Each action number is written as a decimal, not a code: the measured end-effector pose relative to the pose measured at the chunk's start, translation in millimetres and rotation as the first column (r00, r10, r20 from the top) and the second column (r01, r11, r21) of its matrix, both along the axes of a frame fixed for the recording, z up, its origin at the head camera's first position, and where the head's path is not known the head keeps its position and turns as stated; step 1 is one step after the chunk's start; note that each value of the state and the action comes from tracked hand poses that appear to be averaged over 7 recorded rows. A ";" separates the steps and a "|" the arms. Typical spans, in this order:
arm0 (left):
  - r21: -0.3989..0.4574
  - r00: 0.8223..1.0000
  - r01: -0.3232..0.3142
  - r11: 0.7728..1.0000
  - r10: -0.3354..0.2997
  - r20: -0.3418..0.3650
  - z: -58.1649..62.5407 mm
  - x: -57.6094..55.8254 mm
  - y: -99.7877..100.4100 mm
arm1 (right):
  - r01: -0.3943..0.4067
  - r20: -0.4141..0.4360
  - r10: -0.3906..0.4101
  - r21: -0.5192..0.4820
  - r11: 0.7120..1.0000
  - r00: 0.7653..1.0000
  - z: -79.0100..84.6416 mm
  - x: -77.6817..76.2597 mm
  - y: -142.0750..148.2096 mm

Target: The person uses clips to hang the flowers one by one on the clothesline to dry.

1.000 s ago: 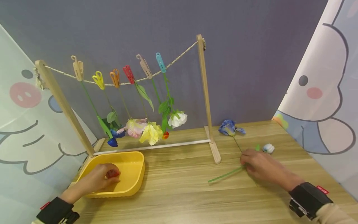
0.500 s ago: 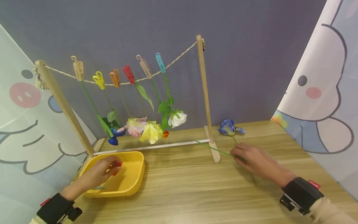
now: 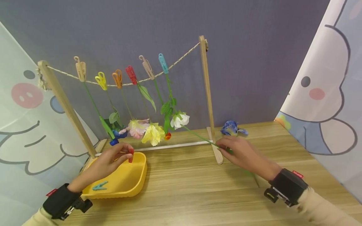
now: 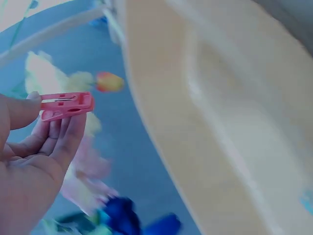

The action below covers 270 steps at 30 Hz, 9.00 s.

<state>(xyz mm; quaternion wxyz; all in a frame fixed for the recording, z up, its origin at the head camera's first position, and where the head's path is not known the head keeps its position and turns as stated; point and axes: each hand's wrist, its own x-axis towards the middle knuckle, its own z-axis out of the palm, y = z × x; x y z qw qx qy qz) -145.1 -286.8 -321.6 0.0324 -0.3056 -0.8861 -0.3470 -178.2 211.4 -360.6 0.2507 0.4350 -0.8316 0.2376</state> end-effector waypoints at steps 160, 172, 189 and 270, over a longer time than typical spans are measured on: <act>-0.399 0.981 -0.116 0.909 0.168 0.096 -20.2 47.3 -96.2 | -0.016 -0.058 0.033 0.280 0.960 0.998 -61.2 -12.2 68.7; -0.385 0.981 -0.016 0.923 0.090 0.174 -34.9 48.1 -120.3 | 0.037 -0.144 0.016 0.359 0.933 0.989 -69.2 -14.5 76.5; -0.493 0.995 -0.002 0.870 0.051 0.086 -36.2 44.9 -122.6 | 0.007 -0.136 0.031 0.267 0.964 0.990 -60.8 -7.7 70.1; 0.322 0.818 -0.215 0.922 0.350 -0.457 207.3 -55.1 46.8 | -0.036 0.325 0.411 -0.747 0.664 0.852 79.8 -34.7 -292.7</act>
